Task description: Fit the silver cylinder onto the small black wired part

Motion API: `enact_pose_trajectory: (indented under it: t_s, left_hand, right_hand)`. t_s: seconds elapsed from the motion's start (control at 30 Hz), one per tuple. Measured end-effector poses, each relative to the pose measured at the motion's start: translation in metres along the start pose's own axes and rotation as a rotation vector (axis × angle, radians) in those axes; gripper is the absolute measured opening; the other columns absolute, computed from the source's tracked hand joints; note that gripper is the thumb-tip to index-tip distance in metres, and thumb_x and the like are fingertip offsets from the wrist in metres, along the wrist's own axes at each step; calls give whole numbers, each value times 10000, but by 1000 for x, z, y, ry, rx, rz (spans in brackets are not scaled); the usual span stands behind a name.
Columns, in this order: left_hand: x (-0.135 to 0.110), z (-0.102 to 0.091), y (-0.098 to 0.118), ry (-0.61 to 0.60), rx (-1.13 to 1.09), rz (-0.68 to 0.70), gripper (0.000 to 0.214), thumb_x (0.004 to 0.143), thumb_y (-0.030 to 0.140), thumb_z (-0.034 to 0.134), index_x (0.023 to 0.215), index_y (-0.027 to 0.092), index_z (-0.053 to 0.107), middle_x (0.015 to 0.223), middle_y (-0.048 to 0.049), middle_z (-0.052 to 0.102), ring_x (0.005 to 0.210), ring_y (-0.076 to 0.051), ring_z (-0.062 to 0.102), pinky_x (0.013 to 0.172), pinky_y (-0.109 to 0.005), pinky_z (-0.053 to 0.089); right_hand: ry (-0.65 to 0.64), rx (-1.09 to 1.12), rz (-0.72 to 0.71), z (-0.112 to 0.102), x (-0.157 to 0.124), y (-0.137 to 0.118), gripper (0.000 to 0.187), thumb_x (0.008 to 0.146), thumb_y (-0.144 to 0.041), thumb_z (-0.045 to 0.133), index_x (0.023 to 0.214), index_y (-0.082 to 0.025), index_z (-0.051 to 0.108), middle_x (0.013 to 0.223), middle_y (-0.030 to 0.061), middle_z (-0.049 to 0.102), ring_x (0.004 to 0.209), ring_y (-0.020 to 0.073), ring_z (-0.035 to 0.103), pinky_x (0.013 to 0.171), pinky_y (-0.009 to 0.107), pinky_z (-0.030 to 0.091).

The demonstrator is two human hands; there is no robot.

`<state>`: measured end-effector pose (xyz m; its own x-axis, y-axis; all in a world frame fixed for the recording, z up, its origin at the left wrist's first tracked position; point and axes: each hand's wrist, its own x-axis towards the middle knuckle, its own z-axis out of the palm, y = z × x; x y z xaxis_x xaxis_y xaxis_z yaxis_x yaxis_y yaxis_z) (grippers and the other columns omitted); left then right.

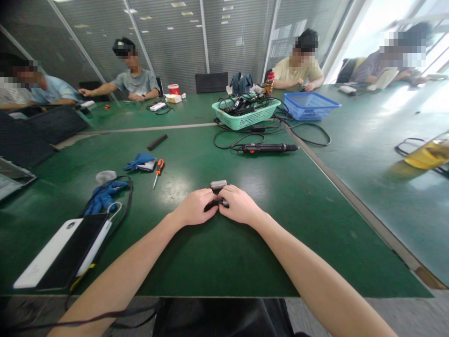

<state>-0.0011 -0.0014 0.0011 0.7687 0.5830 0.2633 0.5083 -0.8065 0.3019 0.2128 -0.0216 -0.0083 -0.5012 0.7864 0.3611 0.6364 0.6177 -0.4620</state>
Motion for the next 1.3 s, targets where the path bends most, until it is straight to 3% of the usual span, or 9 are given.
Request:
enact_pose_trajectory:
  t_s: [1.3]
  left_hand:
    - [1, -2, 1, 13, -6, 0, 142, 941, 300, 556, 1005, 189, 618, 985, -71, 664, 934, -227, 628, 823, -363, 514]
  right_hand:
    - [6, 9, -9, 1, -1, 1, 88, 836, -139, 651, 903, -191, 625, 966, 58, 649, 945, 223, 604, 870, 348, 502]
